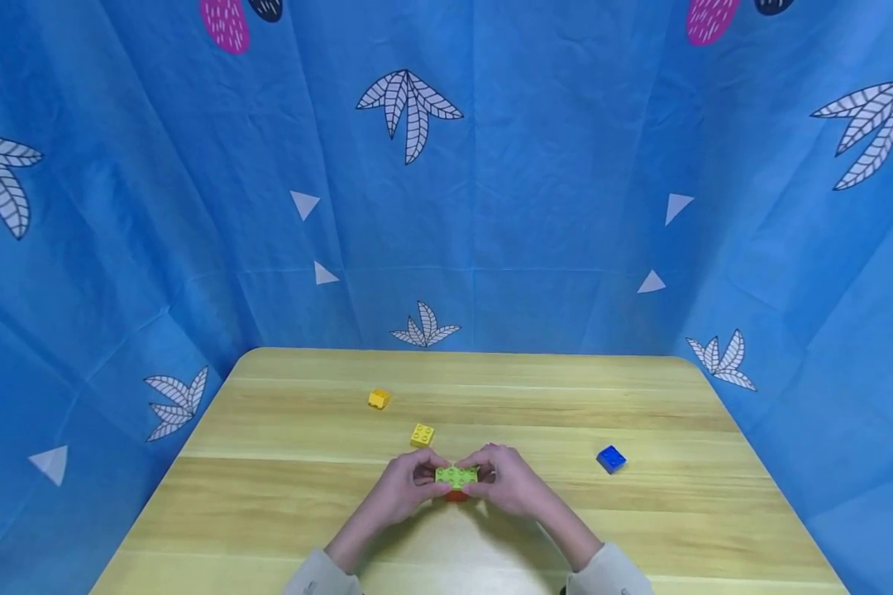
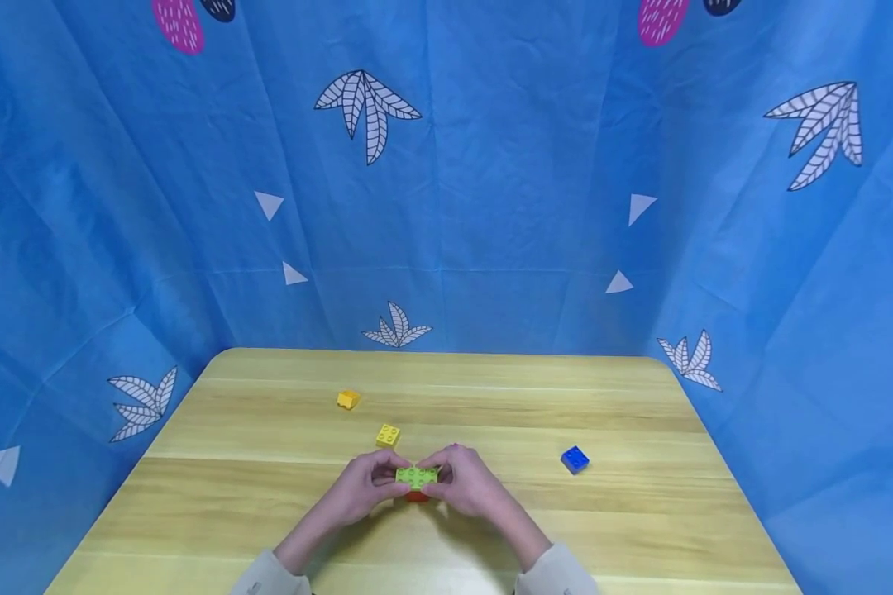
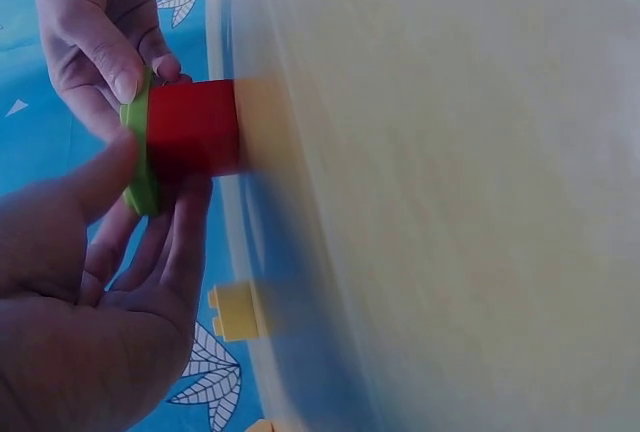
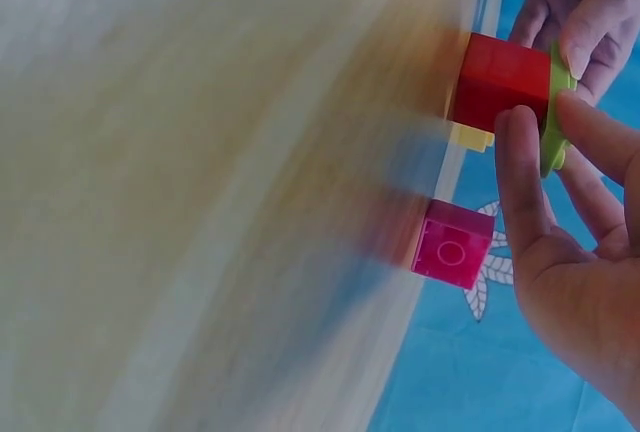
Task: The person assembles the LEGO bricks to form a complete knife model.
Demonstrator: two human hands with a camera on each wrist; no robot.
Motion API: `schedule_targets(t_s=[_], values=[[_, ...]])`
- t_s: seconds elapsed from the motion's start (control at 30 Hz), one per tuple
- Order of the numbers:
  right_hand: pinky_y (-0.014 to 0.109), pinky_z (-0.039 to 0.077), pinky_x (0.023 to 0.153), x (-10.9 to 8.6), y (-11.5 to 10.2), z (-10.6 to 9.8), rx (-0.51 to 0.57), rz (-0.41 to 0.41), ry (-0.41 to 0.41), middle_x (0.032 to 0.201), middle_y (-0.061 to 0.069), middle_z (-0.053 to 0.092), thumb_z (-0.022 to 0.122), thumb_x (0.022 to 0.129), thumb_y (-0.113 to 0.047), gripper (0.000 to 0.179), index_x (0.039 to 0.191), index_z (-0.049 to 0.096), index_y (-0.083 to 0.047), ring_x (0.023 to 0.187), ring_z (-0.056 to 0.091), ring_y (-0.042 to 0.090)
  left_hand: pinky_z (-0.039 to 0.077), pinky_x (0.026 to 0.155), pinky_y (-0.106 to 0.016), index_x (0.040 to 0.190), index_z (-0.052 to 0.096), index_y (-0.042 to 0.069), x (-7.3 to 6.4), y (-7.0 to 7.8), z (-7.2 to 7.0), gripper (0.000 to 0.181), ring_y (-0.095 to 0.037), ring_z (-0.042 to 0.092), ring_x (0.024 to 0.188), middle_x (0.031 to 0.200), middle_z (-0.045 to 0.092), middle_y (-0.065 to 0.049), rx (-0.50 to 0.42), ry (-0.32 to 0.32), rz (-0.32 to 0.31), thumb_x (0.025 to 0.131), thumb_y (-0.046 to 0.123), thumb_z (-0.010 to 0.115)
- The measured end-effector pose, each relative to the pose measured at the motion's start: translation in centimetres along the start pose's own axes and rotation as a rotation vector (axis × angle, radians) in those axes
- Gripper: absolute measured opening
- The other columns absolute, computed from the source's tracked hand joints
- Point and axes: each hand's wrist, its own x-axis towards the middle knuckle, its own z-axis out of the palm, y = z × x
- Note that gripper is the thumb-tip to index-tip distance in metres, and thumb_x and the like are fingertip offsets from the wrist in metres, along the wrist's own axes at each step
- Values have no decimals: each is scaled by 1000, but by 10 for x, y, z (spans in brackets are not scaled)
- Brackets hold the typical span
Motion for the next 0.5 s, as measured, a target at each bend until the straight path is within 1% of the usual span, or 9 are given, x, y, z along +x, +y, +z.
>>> schedule_targets(t_s=[0.13, 0.3, 0.33, 0.37, 0.5], values=[[21, 54, 67, 1, 1, -1, 9, 9, -7, 95, 1, 66, 82, 86, -9, 36, 120, 75, -6, 79, 60, 11, 62, 86, -25, 112, 70, 5, 0, 0, 0, 24, -25, 72, 101, 111, 72, -14, -4, -2, -1, 90, 10, 78], [22, 56, 70, 2, 4, -1, 15, 23, -18, 93, -2, 65, 81, 87, -10, 35, 121, 75, -7, 77, 62, 8, 62, 86, -25, 114, 70, 6, -2, 2, 0, 25, -25, 72, 101, 112, 73, -14, -4, -3, -3, 90, 9, 78], [27, 58, 77, 2, 4, -1, 14, 23, -17, 93, -2, 66, 81, 87, -10, 35, 121, 75, -8, 76, 62, 8, 62, 86, -26, 114, 70, 6, -2, 1, 0, 25, -25, 72, 101, 112, 73, -14, -3, -2, -1, 90, 9, 78], [28, 59, 78, 2, 4, 0, 15, 24, -16, 93, -2, 66, 81, 87, -10, 35, 122, 75, -8, 77, 62, 8, 62, 86, -26, 114, 70, 6, -2, 1, 0, 25, -26, 72, 101, 112, 73, -14, -1, -1, -1, 90, 9, 78], [27, 61, 74, 0, 4, 1, 36, 24, -14, 95, 1, 65, 80, 87, -8, 36, 122, 74, -6, 79, 62, 9, 62, 84, -27, 114, 70, 7, -3, 0, 1, 25, -25, 72, 99, 111, 73, -13, 19, 12, 0, 90, 11, 79]])
